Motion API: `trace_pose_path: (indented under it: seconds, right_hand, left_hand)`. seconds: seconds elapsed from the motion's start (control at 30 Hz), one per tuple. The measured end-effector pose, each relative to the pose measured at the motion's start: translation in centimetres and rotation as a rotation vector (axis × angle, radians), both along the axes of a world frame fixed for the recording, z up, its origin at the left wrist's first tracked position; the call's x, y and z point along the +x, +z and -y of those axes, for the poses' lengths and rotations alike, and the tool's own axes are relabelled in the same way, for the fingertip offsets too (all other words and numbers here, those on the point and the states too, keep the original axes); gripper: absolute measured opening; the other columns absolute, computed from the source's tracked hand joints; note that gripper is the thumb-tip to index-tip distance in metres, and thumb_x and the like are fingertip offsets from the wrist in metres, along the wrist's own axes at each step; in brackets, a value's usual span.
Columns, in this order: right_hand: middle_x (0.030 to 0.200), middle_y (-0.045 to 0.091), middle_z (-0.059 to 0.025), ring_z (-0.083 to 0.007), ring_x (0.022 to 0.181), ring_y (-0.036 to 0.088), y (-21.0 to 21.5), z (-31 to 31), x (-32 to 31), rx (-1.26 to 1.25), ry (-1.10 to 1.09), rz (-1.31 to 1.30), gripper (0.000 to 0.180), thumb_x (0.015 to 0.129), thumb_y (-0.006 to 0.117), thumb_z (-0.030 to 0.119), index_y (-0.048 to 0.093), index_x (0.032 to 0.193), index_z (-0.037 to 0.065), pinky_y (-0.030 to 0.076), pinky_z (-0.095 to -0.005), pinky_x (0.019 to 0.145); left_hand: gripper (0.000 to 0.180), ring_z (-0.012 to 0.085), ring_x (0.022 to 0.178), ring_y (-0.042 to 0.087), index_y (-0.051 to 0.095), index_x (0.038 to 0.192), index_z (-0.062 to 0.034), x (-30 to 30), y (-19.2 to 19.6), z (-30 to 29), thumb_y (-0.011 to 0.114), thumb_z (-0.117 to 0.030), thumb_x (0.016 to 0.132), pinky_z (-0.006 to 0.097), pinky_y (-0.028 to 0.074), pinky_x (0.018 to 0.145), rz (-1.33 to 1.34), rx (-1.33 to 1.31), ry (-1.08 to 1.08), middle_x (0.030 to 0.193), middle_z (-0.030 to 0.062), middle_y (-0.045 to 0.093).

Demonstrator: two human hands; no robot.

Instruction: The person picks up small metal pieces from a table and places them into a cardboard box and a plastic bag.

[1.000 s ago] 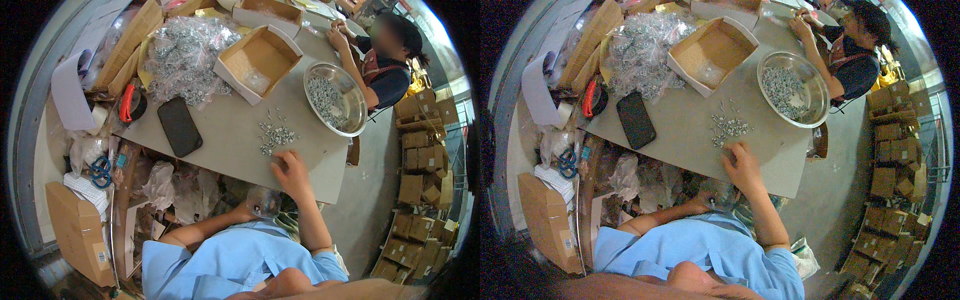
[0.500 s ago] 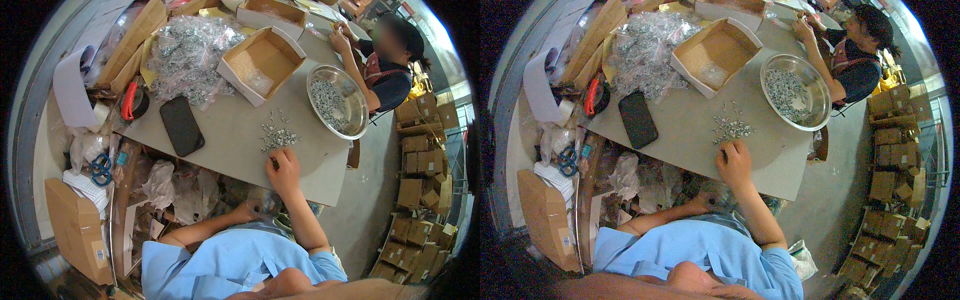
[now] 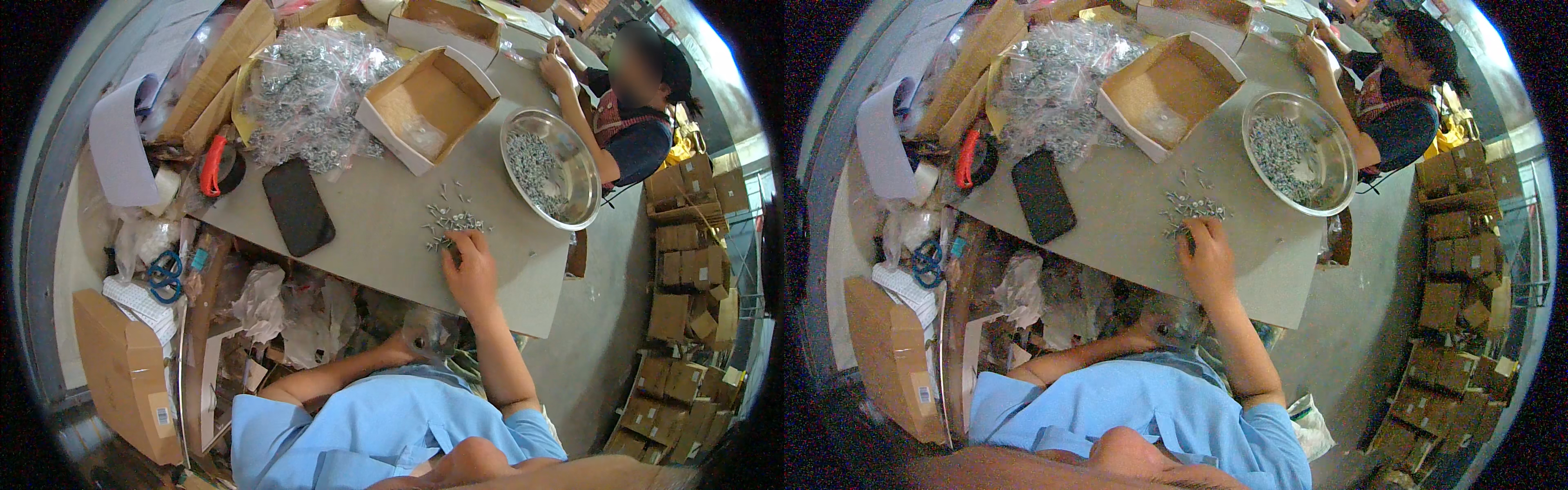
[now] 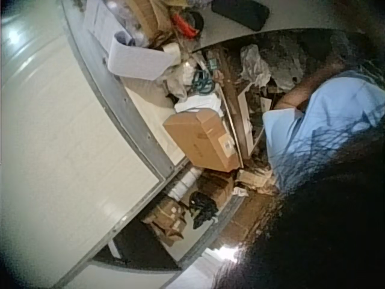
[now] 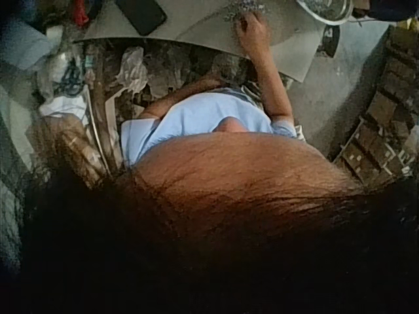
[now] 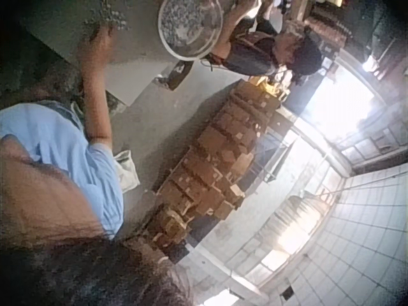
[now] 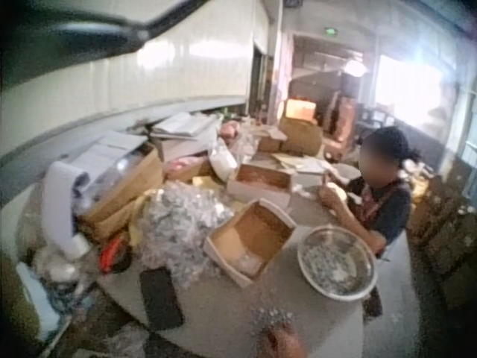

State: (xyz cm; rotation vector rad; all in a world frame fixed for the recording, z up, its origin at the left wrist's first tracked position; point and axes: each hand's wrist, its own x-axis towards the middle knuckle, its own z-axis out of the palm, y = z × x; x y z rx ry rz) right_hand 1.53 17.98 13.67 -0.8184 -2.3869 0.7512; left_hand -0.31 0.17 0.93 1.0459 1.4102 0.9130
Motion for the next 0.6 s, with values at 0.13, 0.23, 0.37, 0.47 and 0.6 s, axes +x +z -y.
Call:
trace_pose_path:
  seconds: [0.13, 0.23, 0.37, 0.47, 0.6]
  right_hand:
    - [0.091, 0.058, -0.0127, -0.0305, 0.082, 0.058, -0.4, 0.0, -1.1, 0.222, 0.056, -0.028, 0.020, 0.072, 0.063, 0.003, 0.063, 0.092, 0.003, 0.047, -0.0371, 0.070]
    - [0.090, 0.059, -0.0130, -0.0320, 0.081, 0.057, -0.7, 0.0, -1.1, 0.246, 0.075, -0.037, 0.020, 0.071, 0.063, 0.003, 0.063, 0.090, 0.004, 0.047, -0.0379, 0.071]
    - [0.087, 0.059, -0.0132, -0.0320, 0.079, 0.058, -0.9, 0.1, -0.1, 0.191, 0.065, -0.016, 0.016, 0.070, 0.064, 0.003, 0.064, 0.086, 0.004, 0.048, -0.0378, 0.070]
    - [0.085, 0.061, -0.0132, -0.0312, 0.077, 0.059, -0.2, 0.5, 2.0, 0.075, 0.127, 0.130, 0.014, 0.070, 0.065, 0.005, 0.065, 0.084, 0.003, 0.048, -0.0375, 0.068]
    - [0.084, 0.062, -0.0133, -0.0290, 0.076, 0.061, 3.3, 0.4, 3.2, -0.212, 0.476, 0.358, 0.013, 0.071, 0.065, 0.008, 0.066, 0.083, 0.001, 0.048, -0.0365, 0.066]
  left_hand:
    - [0.049, 0.0271, 0.095, 0.057, 0.063, 0.099, -0.0030, 0.0, -0.3, 0.1, 0.075, -0.039, 0.068, 0.037, 0.045, 0.084, 0.039, -0.085, -0.002, 0.103, 0.0131, 0.063]
    - [0.047, 0.0267, 0.091, 0.058, 0.064, 0.095, -0.0023, 0.6, -1.1, 0.5, 0.076, -0.039, 0.068, 0.037, 0.045, 0.083, 0.016, 0.044, 0.106, 0.097, 0.0136, 0.064]
    - [0.045, 0.0274, 0.089, 0.059, 0.064, 0.095, -0.0026, 0.3, -0.6, 0.3, 0.075, -0.037, 0.069, 0.039, 0.045, 0.084, 0.041, 0.026, 0.043, 0.093, 0.0133, 0.065]
    - [0.045, 0.0275, 0.091, 0.059, 0.063, 0.098, -0.0030, 0.6, -2.7, 0.4, 0.075, -0.036, 0.069, 0.039, 0.045, 0.085, 0.050, 0.131, 0.035, 0.096, 0.0133, 0.064]
    - [0.042, 0.0235, 0.097, 0.056, 0.061, 0.099, -0.0055, 0.7, -1.4, 0.7, 0.077, -0.026, 0.066, 0.035, 0.042, 0.088, 0.119, 0.061, 0.105, 0.103, 0.0113, 0.061]
